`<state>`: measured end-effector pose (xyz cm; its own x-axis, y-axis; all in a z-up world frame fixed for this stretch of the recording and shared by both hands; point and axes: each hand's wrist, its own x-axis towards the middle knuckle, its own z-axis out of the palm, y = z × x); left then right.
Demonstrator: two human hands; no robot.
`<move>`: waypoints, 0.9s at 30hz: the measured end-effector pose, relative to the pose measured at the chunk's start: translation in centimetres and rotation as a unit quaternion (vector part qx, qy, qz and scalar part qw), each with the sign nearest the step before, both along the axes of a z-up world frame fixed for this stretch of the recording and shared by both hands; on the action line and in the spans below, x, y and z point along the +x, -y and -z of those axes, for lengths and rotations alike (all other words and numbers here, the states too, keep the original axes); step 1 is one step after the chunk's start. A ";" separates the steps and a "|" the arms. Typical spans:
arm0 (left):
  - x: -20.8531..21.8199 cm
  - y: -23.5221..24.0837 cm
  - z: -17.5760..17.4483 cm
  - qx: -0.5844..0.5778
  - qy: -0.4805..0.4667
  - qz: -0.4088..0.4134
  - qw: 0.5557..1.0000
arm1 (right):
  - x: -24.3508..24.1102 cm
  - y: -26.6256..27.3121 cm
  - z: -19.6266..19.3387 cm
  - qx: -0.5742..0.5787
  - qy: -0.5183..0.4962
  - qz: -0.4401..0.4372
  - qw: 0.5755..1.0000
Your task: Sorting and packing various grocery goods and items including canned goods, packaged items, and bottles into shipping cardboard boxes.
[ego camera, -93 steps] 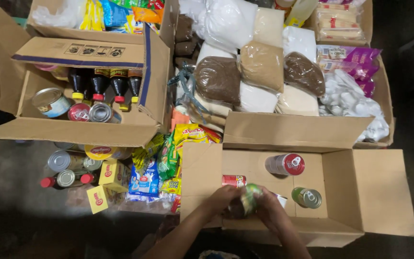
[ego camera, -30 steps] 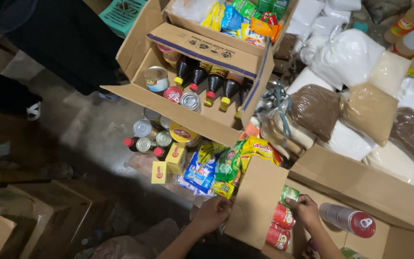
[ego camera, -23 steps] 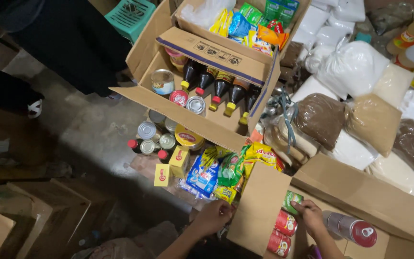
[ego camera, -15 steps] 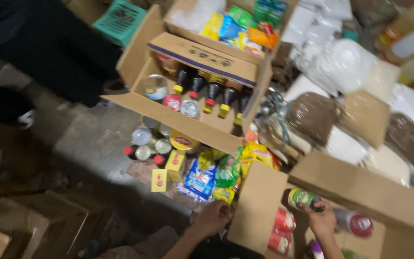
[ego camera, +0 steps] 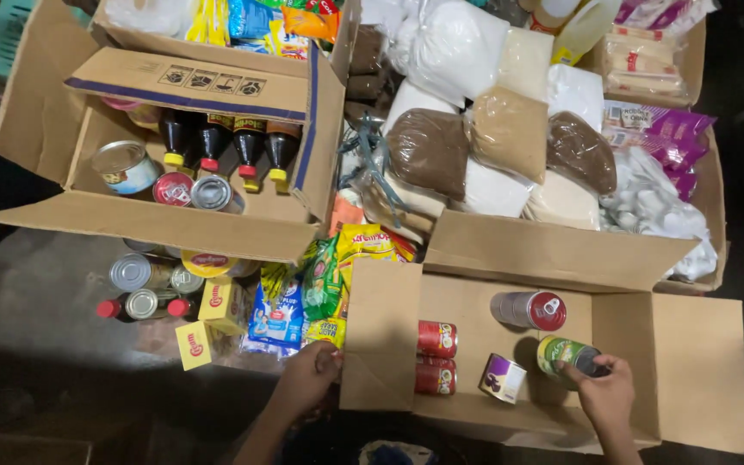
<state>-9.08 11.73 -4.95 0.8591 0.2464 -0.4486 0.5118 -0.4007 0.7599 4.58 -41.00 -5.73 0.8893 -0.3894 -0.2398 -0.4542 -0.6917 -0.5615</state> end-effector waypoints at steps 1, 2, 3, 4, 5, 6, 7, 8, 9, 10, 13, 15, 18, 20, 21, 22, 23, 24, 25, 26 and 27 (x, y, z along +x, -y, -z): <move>0.1 0.3 0.2 -0.024 0.019 -0.017 0.999 | 0.3 -0.1 0.1 -0.007 0.016 0.002 1.000; 0.1 0.5 0.4 -0.048 0.039 -0.034 0.998 | 0.6 -0.2 0.2 -0.013 0.031 0.004 0.999; -0.2 0.6 1.3 -0.046 0.038 -0.035 0.998 | 0.7 -0.5 0.5 -0.012 0.030 0.003 0.999; -0.5 0.7 2.2 -0.035 0.047 -0.031 0.998 | 0.8 -0.8 0.8 -0.018 0.043 -0.022 0.999; -0.4 0.7 3.1 -0.023 0.059 -0.028 0.998 | 1.3 -1.2 1.1 -0.022 0.060 -0.049 0.997; -0.4 0.5 2.7 -0.020 0.062 -0.030 0.997 | 1.4 -1.4 1.6 -0.019 0.063 -0.051 0.997; -0.6 0.4 2.2 0.000 0.053 -0.034 0.998 | 1.5 -1.5 1.9 -0.014 0.059 -0.075 0.995; -0.9 0.2 1.8 0.019 0.043 -0.037 0.998 | 1.5 -1.7 2.2 -0.009 0.055 -0.099 0.994; -1.1 -0.2 1.4 0.024 0.044 -0.049 0.998 | 1.7 -2.0 2.5 -0.004 0.057 -0.110 0.992; -1.4 -0.8 0.8 0.026 0.085 -0.061 0.994 | 1.8 -2.4 2.8 -0.033 0.047 -0.135 0.989; -2.4 -4.5 0.2 0.060 0.080 -0.121 0.988 | 2.4 -4.0 3.6 -0.112 0.039 -0.191 0.974; -3.0 -7.6 0.3 0.079 0.035 -0.161 0.983 | 2.5 -4.3 4.2 -0.171 0.043 -0.210 0.962; -3.4 -12.4 -0.8 0.220 0.145 -0.188 0.946 | 3.2 -3.0 7.3 -0.213 -0.001 -0.174 0.961; -3.1 -15.4 -2.1 0.225 0.074 -0.223 0.946 | 3.9 -0.4 12.2 -0.192 -0.045 -0.221 0.955; -2.5 -16.4 -3.7 0.226 0.073 -0.226 0.945 | 3.8 -0.6 13.0 -0.191 -0.045 -0.224 0.954; -1.9 -17.3 -5.2 0.274 0.070 -0.215 0.935 | 3.7 -0.8 13.8 -0.246 -0.066 -0.211 0.944; -1.3 -18.4 -6.8 0.321 0.067 -0.202 0.923 | 3.5 -1.0 14.6 -0.299 -0.086 -0.196 0.930; -0.8 -19.4 -7.2 0.323 0.066 -0.204 0.922 | 3.2 -1.7 14.5 -0.297 -0.085 -0.199 0.930; 0.0 -20.7 -7.6 0.336 0.070 -0.186 0.921 | 2.9 -2.5 14.3 -0.314 -0.044 -0.185 0.930; 0.8 -22.1 -8.0 0.349 0.074 -0.167 0.919 | 2.7 -3.3 14.1 -0.331 -0.003 -0.171 0.928; 1.8 -23.0 -8.1 0.347 0.075 -0.163 0.921 | 2.5 -3.0 14.6 -0.332 -0.005 -0.167 0.928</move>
<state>-7.27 34.74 3.17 0.7282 0.6847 0.0320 0.6005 -0.6598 0.4517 7.04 -37.98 -20.28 0.9861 -0.1573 -0.0531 -0.1551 -0.9870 0.0425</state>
